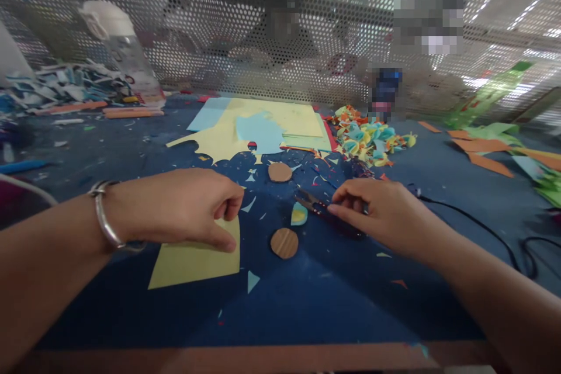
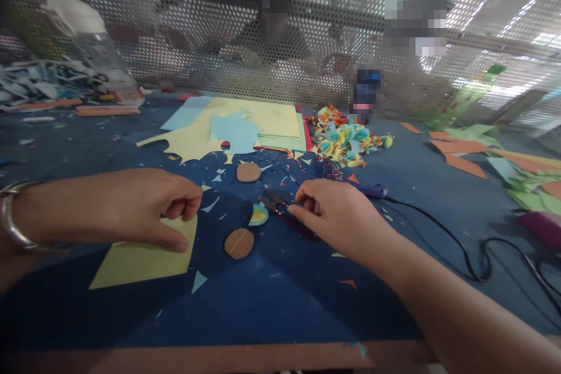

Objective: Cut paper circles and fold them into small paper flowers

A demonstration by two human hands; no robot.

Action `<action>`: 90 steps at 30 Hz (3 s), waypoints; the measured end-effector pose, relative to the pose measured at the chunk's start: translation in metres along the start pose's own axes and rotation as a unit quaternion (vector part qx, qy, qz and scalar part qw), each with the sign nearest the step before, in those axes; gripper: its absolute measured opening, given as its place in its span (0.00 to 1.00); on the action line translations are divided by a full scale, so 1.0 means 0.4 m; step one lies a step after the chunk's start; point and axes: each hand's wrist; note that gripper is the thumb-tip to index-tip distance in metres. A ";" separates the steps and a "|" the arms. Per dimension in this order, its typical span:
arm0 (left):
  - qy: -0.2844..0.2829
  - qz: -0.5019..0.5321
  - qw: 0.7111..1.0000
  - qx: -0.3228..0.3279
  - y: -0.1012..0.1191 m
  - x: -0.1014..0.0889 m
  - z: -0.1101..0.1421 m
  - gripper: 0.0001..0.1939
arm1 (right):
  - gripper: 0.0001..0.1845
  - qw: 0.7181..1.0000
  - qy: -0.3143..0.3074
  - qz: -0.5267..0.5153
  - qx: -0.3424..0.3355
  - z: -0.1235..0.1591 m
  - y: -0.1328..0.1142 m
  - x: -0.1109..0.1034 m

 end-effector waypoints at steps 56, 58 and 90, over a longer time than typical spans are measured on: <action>0.100 0.697 0.695 0.142 0.121 0.116 -0.041 0.05 | 0.20 0.956 0.157 -0.226 -0.106 0.048 -0.105 0.043; 0.099 0.683 0.706 0.155 0.123 0.116 -0.035 0.05 | 0.17 0.942 0.110 -0.305 -0.088 0.045 -0.112 0.041; 0.102 0.726 0.680 0.035 0.098 0.114 -0.049 0.15 | 0.23 0.922 0.091 -0.376 -0.010 0.047 -0.070 0.044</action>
Point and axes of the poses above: each hand's wrist, its own z-axis away from the middle knuckle, its own x-axis out of the palm, y = z × x, and after that the axes turned 1 degree about x, right-handed
